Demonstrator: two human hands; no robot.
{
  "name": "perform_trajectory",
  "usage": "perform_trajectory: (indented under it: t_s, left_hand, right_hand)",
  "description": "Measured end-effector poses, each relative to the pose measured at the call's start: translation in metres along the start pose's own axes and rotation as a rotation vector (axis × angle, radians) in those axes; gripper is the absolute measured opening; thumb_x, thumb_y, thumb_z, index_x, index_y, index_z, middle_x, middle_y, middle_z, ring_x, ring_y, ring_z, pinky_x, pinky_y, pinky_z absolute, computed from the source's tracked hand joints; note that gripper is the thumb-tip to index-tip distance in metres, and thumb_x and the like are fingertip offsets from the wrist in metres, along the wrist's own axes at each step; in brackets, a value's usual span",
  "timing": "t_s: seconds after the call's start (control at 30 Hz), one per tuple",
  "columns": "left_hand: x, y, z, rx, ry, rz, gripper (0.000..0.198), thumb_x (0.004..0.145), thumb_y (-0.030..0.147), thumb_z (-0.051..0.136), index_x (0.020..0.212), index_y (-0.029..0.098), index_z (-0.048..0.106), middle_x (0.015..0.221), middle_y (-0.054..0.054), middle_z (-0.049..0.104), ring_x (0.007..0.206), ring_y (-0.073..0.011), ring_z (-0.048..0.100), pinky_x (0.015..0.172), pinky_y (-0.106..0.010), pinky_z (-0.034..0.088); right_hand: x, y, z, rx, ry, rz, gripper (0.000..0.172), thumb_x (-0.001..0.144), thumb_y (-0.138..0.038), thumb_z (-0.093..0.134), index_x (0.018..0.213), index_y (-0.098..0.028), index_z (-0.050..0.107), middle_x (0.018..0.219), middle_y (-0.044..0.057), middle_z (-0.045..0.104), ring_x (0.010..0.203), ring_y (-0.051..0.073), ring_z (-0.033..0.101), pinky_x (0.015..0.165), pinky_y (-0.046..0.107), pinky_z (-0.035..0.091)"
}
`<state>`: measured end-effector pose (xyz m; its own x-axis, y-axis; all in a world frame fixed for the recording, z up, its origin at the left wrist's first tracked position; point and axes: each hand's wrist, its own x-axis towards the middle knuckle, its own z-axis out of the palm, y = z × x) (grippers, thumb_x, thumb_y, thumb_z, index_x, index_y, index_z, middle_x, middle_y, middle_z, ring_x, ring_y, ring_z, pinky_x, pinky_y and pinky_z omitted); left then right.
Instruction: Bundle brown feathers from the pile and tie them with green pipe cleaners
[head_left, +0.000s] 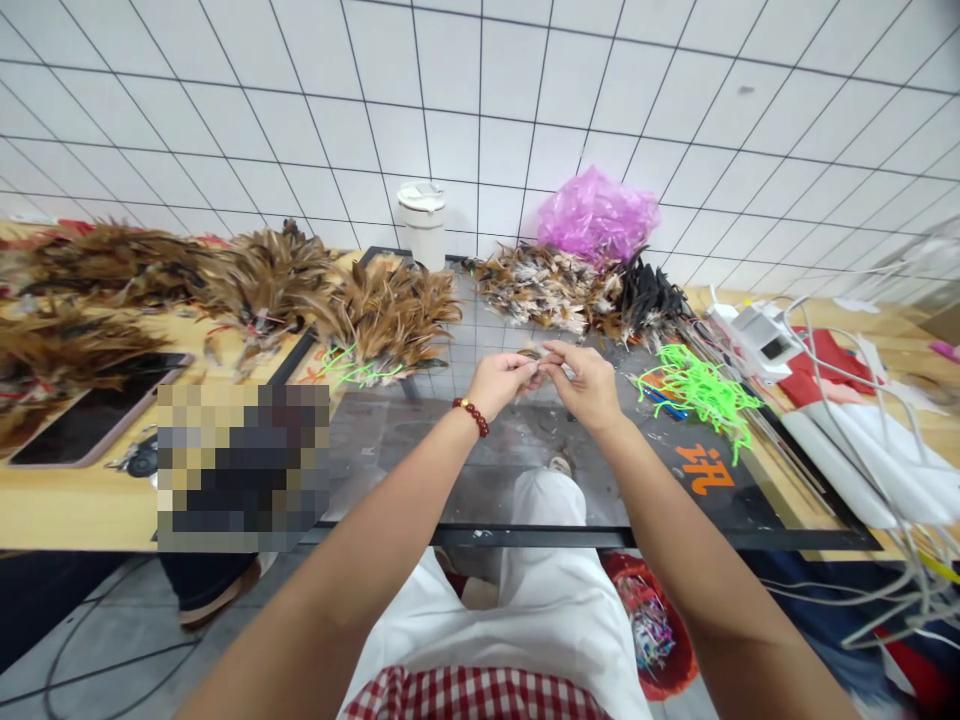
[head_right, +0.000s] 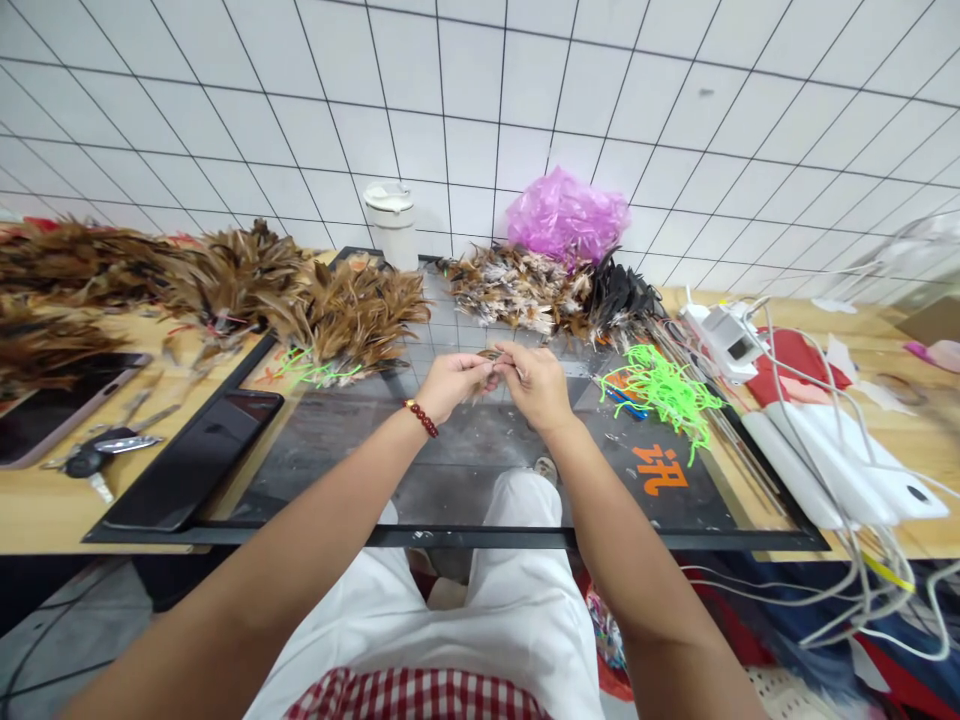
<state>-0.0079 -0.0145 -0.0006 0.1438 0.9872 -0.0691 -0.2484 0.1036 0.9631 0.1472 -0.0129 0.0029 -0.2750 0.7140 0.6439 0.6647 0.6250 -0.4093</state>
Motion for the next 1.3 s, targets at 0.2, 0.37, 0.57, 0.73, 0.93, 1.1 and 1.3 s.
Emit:
perform_trajectory:
  t_s: [0.2,0.37,0.57,0.73,0.93,1.1,1.3]
  left_hand:
    - [-0.002,0.003,-0.001,-0.069,-0.043,-0.040,0.012,0.069,0.020,0.074,0.068,0.010,0.067,0.058,-0.004,0.064,0.049,-0.0082,0.057,0.052,-0.020,0.046]
    - [-0.003,0.004,0.000,-0.085,-0.038,-0.100,0.012,0.067,0.017,0.076,0.067,0.008,0.067,0.055,-0.005,0.063,0.047,-0.0086,0.057,0.053,-0.022,0.048]
    - [0.000,0.008,-0.003,-0.233,0.131,-0.057,0.013,0.072,0.021,0.072,0.071,0.010,0.065,0.057,-0.002,0.062,0.049,-0.0070,0.057,0.052,-0.019,0.045]
    - [0.002,0.010,-0.005,-0.334,0.222,-0.064,0.014,0.073,0.021,0.073,0.072,0.011,0.063,0.058,0.000,0.061,0.049,-0.0065,0.056,0.053,-0.019,0.046]
    - [0.004,0.007,-0.004,-0.348,0.227,-0.051,0.014,0.072,0.021,0.073,0.074,0.011,0.063,0.058,0.000,0.060,0.050,-0.0066,0.056,0.053,-0.019,0.046]
    - [0.008,0.008,-0.007,-0.344,0.377,0.043,0.017,0.070,0.025,0.074,0.074,0.012,0.062,0.056,0.002,0.059,0.048,-0.0048,0.054,0.051,-0.017,0.043]
    - [0.012,0.009,-0.009,-0.311,0.475,0.129,0.018,0.069,0.028,0.073,0.073,0.014,0.063,0.056,0.002,0.058,0.048,-0.0053,0.053,0.052,-0.017,0.043]
  right_hand:
    - [0.001,0.005,-0.001,0.029,-0.026,-0.066,0.026,0.089,-0.024,0.051,0.108,-0.026,0.068,0.095,0.004,0.072,0.090,0.019,0.065,0.082,0.033,0.049]
    - [0.004,0.008,-0.003,0.045,-0.126,-0.141,0.031,0.089,-0.018,0.044,0.105,-0.027,0.070,0.098,0.005,0.069,0.092,0.018,0.063,0.081,0.032,0.050]
    - [0.000,0.038,-0.006,-0.119,-0.006,0.116,0.022,0.085,-0.022,0.052,0.097,-0.021,0.071,0.096,0.008,0.068,0.091,0.022,0.062,0.083,0.035,0.049]
    - [-0.005,0.050,0.010,-0.103,-0.079,0.195,0.022,0.080,-0.016,0.054,0.093,-0.020,0.071,0.095,0.008,0.068,0.090,0.023,0.061,0.083,0.037,0.048]
    - [-0.005,0.037,0.019,-0.078,-0.132,0.047,0.021,0.083,-0.016,0.054,0.089,-0.024,0.072,0.097,0.006,0.069,0.096,0.023,0.058,0.089,0.040,0.045]
    - [-0.003,0.034,0.009,-0.133,-0.191,-0.016,0.025,0.087,-0.019,0.051,0.100,-0.026,0.072,0.102,0.006,0.070,0.096,0.022,0.059,0.087,0.039,0.044]
    - [0.002,0.025,0.000,0.034,-0.045,0.032,0.017,0.086,-0.026,0.056,0.087,-0.025,0.073,0.087,0.003,0.072,0.085,0.019,0.064,0.082,0.035,0.048]
